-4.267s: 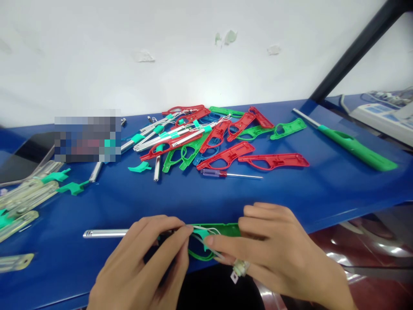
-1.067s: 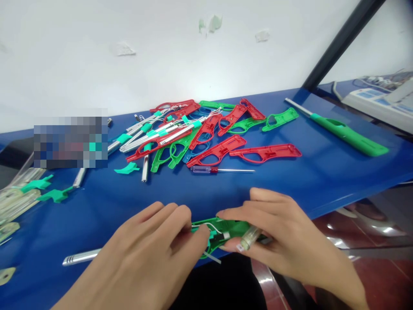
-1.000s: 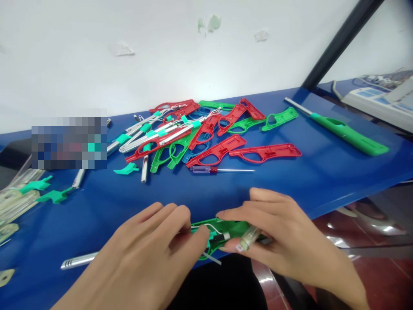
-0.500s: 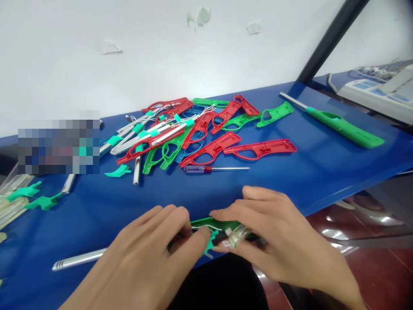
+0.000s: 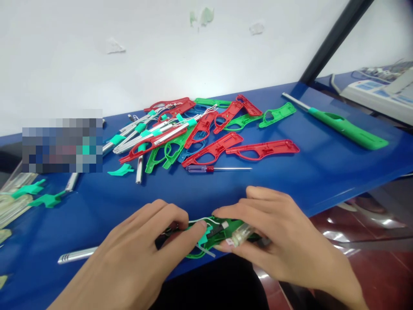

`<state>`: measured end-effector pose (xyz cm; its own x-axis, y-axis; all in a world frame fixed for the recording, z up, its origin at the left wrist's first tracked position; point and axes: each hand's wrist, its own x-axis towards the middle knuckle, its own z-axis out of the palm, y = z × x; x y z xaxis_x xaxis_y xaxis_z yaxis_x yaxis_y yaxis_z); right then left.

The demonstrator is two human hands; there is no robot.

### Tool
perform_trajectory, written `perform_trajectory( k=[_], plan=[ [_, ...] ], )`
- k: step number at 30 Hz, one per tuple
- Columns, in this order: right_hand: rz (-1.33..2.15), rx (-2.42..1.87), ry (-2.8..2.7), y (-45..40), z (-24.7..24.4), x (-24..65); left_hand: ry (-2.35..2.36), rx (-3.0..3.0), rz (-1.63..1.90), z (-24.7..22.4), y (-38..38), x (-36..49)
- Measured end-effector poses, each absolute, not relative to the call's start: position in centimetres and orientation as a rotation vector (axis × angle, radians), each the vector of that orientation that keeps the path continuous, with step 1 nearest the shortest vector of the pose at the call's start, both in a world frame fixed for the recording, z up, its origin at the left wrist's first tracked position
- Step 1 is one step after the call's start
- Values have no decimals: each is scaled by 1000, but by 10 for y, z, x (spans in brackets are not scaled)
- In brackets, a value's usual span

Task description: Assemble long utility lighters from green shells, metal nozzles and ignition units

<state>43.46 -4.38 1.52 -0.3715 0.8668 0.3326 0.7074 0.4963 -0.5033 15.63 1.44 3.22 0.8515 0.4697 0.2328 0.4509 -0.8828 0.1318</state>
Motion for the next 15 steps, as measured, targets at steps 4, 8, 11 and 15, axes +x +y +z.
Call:
perform_trajectory(
  k=[4,8,11,15],
  plan=[
    [350,-1244,-2118,-43,19,433,766,2935,434,31,10,153],
    [385,-1232,-2065,-39,23,431,811,2904,470,28,7,151],
    [381,-1210,-2056,-37,25,430,818,2898,587,26,6,152],
    [301,-1172,-2064,-37,27,429,791,2889,686,28,5,160]
  ],
)
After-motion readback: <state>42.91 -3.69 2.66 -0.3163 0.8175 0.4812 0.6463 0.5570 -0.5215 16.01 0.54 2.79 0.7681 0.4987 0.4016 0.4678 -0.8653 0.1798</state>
